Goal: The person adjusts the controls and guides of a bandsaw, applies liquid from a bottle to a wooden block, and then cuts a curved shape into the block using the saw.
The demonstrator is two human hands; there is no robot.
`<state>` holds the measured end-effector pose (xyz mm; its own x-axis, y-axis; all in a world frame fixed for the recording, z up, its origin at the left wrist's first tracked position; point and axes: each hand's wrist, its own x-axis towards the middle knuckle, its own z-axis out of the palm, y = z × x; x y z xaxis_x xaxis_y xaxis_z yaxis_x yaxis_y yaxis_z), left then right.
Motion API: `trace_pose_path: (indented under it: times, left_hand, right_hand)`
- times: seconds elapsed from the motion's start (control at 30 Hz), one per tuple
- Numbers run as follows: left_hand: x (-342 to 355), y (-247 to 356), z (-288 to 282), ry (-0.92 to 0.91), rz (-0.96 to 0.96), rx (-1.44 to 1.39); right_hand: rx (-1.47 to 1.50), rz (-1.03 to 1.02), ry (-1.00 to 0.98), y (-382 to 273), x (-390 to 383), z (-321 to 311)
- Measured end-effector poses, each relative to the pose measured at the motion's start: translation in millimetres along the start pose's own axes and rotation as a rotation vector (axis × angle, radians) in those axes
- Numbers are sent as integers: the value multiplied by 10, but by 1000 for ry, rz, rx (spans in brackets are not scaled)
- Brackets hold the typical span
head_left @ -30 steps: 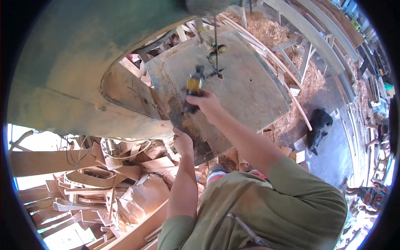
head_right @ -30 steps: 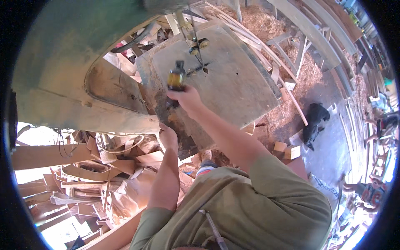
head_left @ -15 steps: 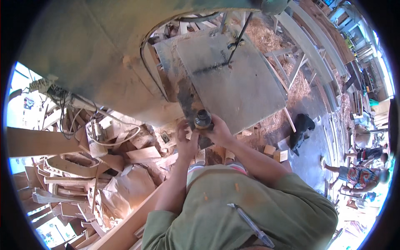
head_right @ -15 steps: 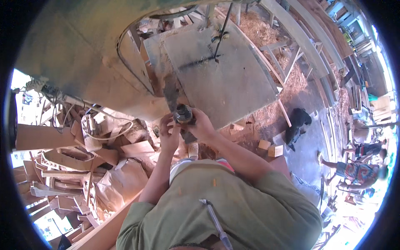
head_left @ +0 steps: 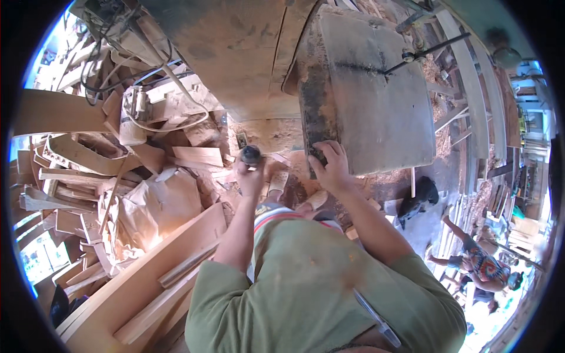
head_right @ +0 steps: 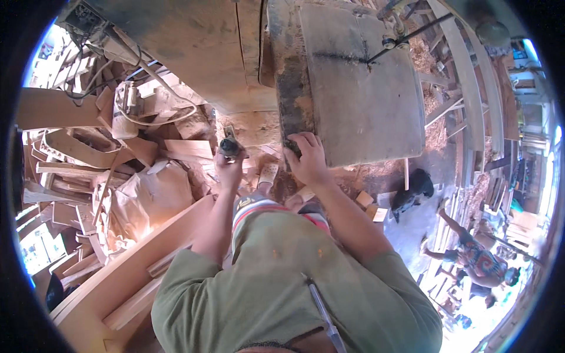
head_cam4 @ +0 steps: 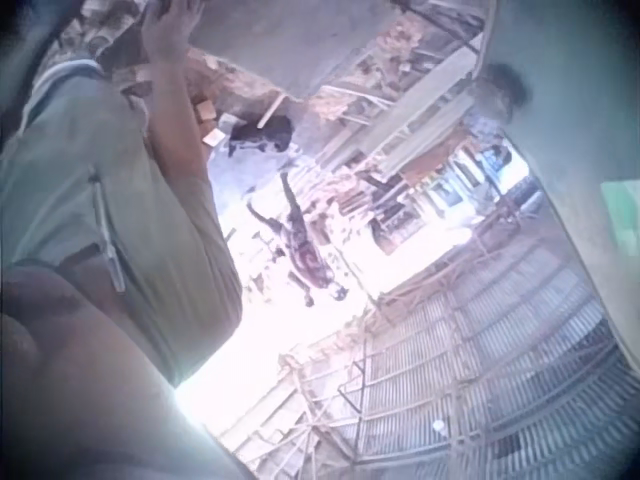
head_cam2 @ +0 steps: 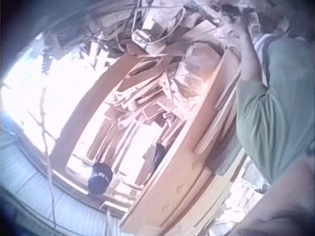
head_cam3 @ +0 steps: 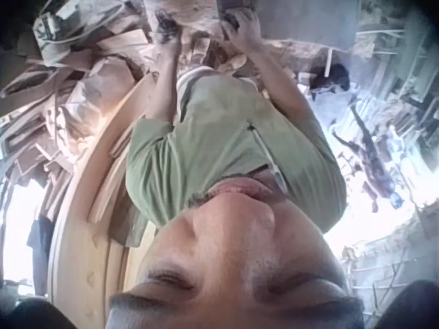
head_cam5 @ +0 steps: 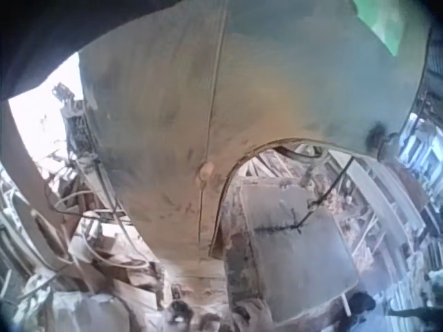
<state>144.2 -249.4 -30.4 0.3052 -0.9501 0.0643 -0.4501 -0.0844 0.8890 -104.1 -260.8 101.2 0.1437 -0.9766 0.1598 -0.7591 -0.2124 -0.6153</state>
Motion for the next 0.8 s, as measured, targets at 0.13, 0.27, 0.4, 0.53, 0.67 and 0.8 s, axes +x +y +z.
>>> trace_pose_path:
  times: [0.13,0.27,0.4,0.53,0.67,0.8]
  left_hand:
    - [49,-1022,524,-87,-219,226]
    - [127,-1960,1369,-173,-394,40]
    - [292,-2722,1764,-177,-311,283]
    - [480,-3068,2175,-183,-242,378]
    - [504,-3214,2391,-172,-275,389]
    - [410,-3387,2231,-124,-324,385]
  right_hand:
    - [-164,-37,111,-51,26,79]
    - [-216,-6,138,-45,-26,97]
    - [-293,-53,-8,-23,-6,146]
    - [-126,-25,113,144,25,248]
    - [-109,-32,154,142,19,170]
    - [-71,-27,124,126,-27,223]
